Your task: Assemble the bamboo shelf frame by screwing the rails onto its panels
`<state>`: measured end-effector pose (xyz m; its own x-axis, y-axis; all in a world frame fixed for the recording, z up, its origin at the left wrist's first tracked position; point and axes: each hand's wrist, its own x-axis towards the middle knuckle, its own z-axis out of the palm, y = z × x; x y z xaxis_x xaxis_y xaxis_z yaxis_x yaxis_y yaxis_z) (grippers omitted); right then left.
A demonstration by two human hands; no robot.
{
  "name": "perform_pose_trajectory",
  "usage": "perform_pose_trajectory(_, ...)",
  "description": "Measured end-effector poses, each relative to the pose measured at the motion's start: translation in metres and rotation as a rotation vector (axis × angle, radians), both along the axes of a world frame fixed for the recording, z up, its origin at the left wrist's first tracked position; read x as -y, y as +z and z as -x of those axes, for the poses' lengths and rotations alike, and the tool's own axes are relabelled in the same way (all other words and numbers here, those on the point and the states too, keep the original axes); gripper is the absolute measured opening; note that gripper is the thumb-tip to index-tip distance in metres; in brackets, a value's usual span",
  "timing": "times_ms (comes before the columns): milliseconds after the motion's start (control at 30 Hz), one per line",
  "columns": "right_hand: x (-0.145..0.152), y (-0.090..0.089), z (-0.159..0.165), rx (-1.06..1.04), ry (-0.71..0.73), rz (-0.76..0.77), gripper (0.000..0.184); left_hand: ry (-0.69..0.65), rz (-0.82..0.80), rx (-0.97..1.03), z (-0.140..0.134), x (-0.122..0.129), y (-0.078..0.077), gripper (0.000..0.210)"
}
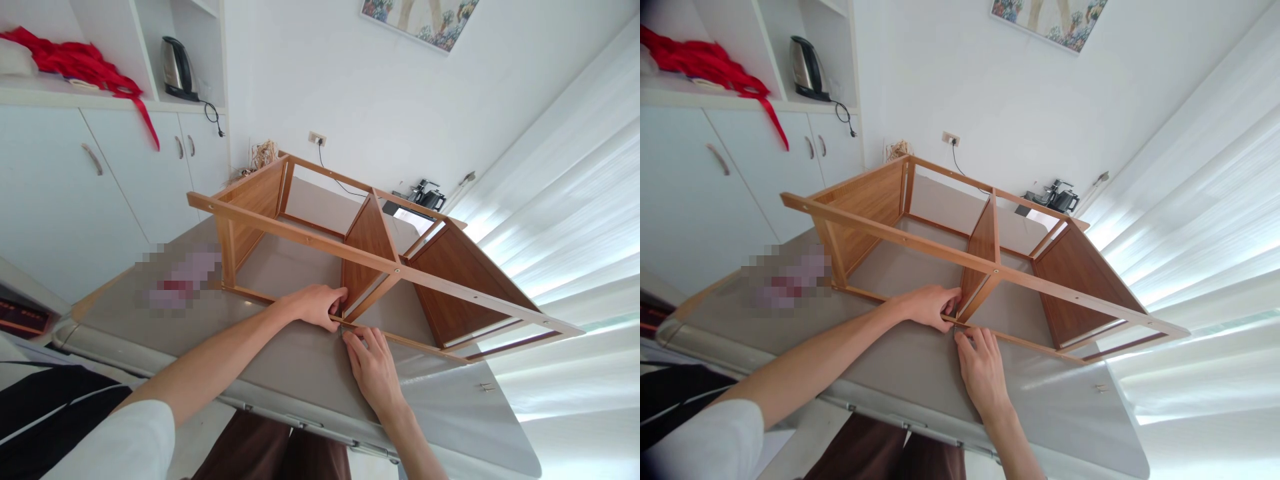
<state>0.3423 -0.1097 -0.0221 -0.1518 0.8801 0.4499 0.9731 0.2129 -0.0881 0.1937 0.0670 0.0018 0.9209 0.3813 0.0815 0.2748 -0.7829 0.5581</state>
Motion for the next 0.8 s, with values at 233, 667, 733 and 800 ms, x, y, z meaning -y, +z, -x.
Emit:
perform_pose_trajectory(233,-0.0012,0.0009,0.0021,0.063,-0.007,-0.029,0.021,-0.002,0.01,-0.004,-0.0005,-0.0005,-0.0013,0.04)
perform_pose_trajectory(667,0.0006,0.0032,0.0043,0.163,-0.027,-0.037,0.025,-0.018,0.005,-0.015,-0.0013,-0.0012,-0.0008,0.045)
perform_pose_trajectory(733,-0.0001,0.0047,0.0055,0.173,-0.023,-0.026,0.028,-0.02,0.015,-0.007,-0.0011,-0.0015,-0.0011,0.046)
perform_pose_trajectory(800,-0.0008,0.0054,0.0067,0.185,-0.016,-0.02,0.03,-0.025,0.024,-0.007,-0.0008,-0.0019,-0.0011,0.045)
